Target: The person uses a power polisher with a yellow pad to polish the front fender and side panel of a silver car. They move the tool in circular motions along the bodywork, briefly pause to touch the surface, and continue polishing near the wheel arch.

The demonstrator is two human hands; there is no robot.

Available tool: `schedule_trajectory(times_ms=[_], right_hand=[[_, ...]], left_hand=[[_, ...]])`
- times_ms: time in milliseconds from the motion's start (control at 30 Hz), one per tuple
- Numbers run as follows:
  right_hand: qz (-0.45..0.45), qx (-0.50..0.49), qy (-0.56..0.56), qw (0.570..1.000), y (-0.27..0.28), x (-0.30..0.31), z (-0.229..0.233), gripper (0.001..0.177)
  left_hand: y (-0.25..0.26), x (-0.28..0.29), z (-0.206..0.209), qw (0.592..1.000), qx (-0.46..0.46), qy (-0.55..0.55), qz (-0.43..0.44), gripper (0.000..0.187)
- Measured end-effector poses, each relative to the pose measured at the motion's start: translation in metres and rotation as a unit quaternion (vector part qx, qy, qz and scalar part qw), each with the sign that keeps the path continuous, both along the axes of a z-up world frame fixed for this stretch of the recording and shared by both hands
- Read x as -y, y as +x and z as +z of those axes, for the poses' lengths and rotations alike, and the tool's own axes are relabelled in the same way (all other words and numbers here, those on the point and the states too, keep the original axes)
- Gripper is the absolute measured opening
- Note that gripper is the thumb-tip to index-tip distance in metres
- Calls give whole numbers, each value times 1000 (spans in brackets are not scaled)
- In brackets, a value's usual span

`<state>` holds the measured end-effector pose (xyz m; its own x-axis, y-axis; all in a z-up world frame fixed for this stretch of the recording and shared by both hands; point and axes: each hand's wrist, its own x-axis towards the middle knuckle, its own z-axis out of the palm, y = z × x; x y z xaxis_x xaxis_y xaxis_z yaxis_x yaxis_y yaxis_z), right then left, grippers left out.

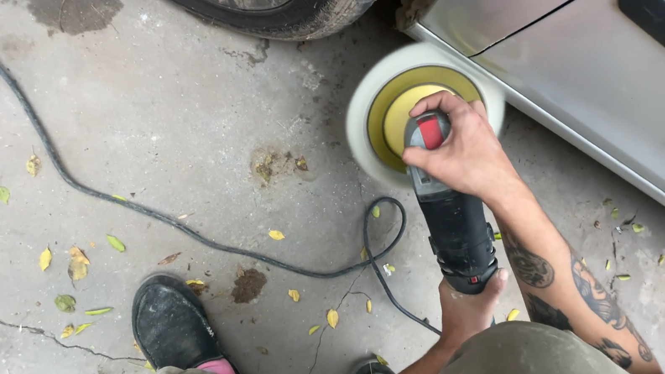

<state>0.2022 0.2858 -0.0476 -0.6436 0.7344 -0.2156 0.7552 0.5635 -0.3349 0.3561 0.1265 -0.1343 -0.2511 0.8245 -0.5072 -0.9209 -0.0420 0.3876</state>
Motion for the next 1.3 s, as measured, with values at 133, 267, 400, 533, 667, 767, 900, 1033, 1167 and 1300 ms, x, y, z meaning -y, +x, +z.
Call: schedule_trajectory(times_ms=[133, 267, 400, 533, 667, 767, 900, 1033, 1167, 1300], right_hand=[[-29, -52, -58, 997, -3, 0, 21, 40], [43, -99, -76, 991, -20, 4, 29, 42], [52, -56, -29, 997, -30, 5, 33, 46], [39, -43, -22, 998, -15, 5, 30, 46], [-4, -2, -3, 1000, 10, 1, 19, 45], [-37, 18, 13, 999, 21, -11, 0, 44], [-12, 37, 33, 999, 20, -23, -23, 44], [10, 48, 40, 998, 4, -28, -40, 44], [12, 5, 20, 1000, -12, -36, -43, 42], [73, -36, -1, 997, -25, -19, -27, 44]], left_hand=[[-10, -2, 12, 997, -66, -3, 35, 38], [-9, -11, 16, 994, -61, -21, 90, 39], [-8, -19, 15, 991, -48, -15, 121, 28], [-12, -5, 21, 995, -60, 2, 74, 39], [6, 6, 9, 995, -82, 15, 46, 44], [14, 4, -4, 999, -33, 31, -14, 32], [20, -5, -19, 999, -7, 37, -38, 29], [17, -17, -28, 997, 71, 21, -33, 29], [0, -25, -30, 1000, -1, 20, -1, 18], [3, -29, -30, 999, -9, 6, 52, 16]])
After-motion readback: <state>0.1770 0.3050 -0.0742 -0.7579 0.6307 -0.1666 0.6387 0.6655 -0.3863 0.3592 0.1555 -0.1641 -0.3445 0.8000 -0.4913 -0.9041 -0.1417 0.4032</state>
